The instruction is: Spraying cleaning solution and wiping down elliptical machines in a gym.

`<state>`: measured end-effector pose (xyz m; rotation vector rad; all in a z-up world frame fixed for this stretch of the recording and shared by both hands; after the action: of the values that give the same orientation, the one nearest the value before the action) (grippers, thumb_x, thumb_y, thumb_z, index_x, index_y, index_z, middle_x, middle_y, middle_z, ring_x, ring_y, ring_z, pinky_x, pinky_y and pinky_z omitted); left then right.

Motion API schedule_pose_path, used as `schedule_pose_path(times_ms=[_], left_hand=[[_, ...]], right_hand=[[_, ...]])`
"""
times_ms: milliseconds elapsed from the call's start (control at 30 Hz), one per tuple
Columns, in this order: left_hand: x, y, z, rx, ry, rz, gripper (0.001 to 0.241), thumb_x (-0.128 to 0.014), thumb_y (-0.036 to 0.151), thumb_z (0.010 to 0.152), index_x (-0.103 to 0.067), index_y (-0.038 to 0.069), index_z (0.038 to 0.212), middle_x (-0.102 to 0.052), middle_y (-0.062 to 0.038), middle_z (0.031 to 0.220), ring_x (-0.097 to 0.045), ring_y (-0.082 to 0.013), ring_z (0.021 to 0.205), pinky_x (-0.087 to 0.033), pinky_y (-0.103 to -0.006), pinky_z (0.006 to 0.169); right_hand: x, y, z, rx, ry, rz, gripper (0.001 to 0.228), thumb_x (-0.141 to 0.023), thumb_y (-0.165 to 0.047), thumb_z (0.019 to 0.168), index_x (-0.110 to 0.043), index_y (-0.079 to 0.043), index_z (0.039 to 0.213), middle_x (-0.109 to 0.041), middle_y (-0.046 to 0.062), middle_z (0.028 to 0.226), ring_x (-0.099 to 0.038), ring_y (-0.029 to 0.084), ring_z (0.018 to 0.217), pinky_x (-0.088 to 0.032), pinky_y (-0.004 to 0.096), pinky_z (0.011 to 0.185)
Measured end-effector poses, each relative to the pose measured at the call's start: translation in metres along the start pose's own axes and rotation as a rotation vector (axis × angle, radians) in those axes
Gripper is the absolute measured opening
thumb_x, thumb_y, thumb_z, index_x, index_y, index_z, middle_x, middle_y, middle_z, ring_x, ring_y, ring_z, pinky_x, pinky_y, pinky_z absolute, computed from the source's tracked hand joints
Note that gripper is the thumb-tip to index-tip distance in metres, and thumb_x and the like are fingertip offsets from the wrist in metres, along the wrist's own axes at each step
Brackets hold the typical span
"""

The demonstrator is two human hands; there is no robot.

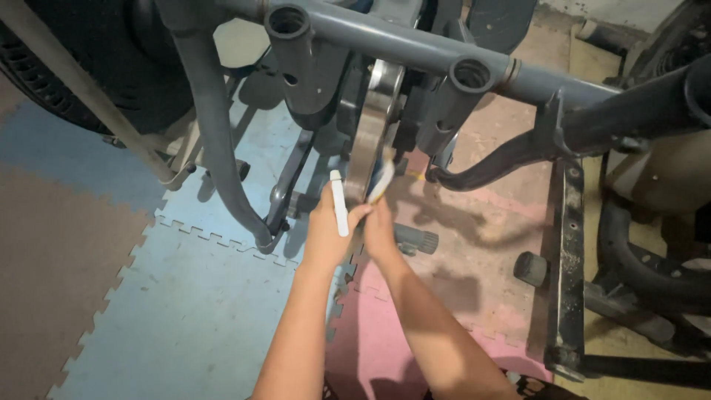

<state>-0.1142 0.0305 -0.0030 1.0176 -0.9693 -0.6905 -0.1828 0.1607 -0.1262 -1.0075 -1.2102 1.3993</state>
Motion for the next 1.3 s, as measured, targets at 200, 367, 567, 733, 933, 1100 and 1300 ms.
schedule_pose_path(times_ms=[200,367,567,733,933,1100,1300], left_hand=[[-0.005,-0.017,0.004,0.151,-0.099,0.051,0.073,-0.084,0.037,0.078,-0.052,0.002,0.134,-0.072,-0.022,0.081,-0.074,-0.0396,0.076,-0.057,-0.0443,0.069],[-0.015,-0.037,0.010,0.076,-0.024,0.125,0.075,-0.087,0.032,0.072,-0.052,0.001,0.131,-0.073,-0.021,0.085,-0.073,-0.0401,0.082,-0.058,-0.0447,0.069],[-0.014,-0.032,0.008,0.111,0.011,0.130,0.078,-0.087,0.029,0.070,-0.049,0.001,0.133,-0.073,-0.021,0.084,-0.073,-0.0406,0.080,-0.058,-0.0462,0.070],[-0.014,-0.039,0.007,0.165,0.001,0.109,0.078,-0.086,0.028,0.069,-0.048,0.000,0.131,-0.073,-0.020,0.083,-0.073,-0.0406,0.080,-0.058,-0.0466,0.070],[-0.015,-0.041,0.007,0.105,0.045,0.105,0.072,-0.087,0.030,0.071,-0.050,0.001,0.126,-0.073,-0.021,0.089,-0.073,-0.0418,0.084,-0.058,-0.0466,0.070],[-0.016,-0.047,0.005,0.113,0.044,0.153,0.084,-0.088,0.029,0.068,-0.045,0.000,0.133,-0.072,-0.022,0.090,-0.071,-0.0431,0.083,-0.056,-0.0484,0.071],[-0.016,-0.046,0.001,0.096,0.040,0.124,0.080,-0.088,0.028,0.071,-0.046,0.001,0.133,-0.073,-0.021,0.091,-0.072,-0.0413,0.084,-0.057,-0.0470,0.072]], right_hand=[[0.018,0.068,0.043,-0.402,-0.119,0.174,0.040,-0.041,-0.017,0.100,-0.055,0.002,0.132,-0.066,0.016,0.115,-0.062,0.028,0.103,-0.050,0.041,0.093],[0.015,-0.077,0.101,-0.226,-0.092,0.505,0.040,-0.045,-0.007,0.096,-0.057,0.001,0.133,-0.065,0.010,0.123,-0.060,0.022,0.114,-0.046,0.035,0.103],[0.015,-0.090,0.151,0.021,0.029,0.279,0.055,-0.044,-0.010,0.102,-0.041,-0.009,0.156,-0.060,0.011,0.141,-0.059,0.022,0.124,-0.045,0.034,0.107],[0.010,-0.066,0.079,0.347,-0.001,-0.204,0.056,-0.038,-0.005,0.106,-0.030,-0.001,0.161,-0.049,0.022,0.156,-0.049,0.029,0.142,-0.038,0.036,0.114],[0.033,-0.028,0.009,-0.130,-0.158,-0.212,0.048,-0.042,-0.007,0.102,-0.053,-0.001,0.148,-0.070,0.012,0.113,-0.062,0.017,0.098,-0.053,0.030,0.087],[0.075,-0.067,0.072,0.345,0.229,-0.289,0.034,-0.047,0.002,0.112,-0.055,0.001,0.146,-0.067,0.010,0.131,-0.064,0.017,0.117,-0.050,0.029,0.101],[0.043,-0.092,0.136,0.739,0.279,-1.410,0.087,-0.061,0.004,0.081,-0.036,-0.010,0.163,-0.032,0.025,0.160,-0.053,0.044,0.136,-0.054,0.045,0.107]])
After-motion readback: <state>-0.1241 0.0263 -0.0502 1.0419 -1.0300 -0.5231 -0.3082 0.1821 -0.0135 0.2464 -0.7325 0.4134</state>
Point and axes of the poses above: each hand's wrist, its own z-axis towards the middle knuckle, its own x-axis out of the back of the hand, y = z × x, the point moved 7 cm from there along z, towards the middle knuckle
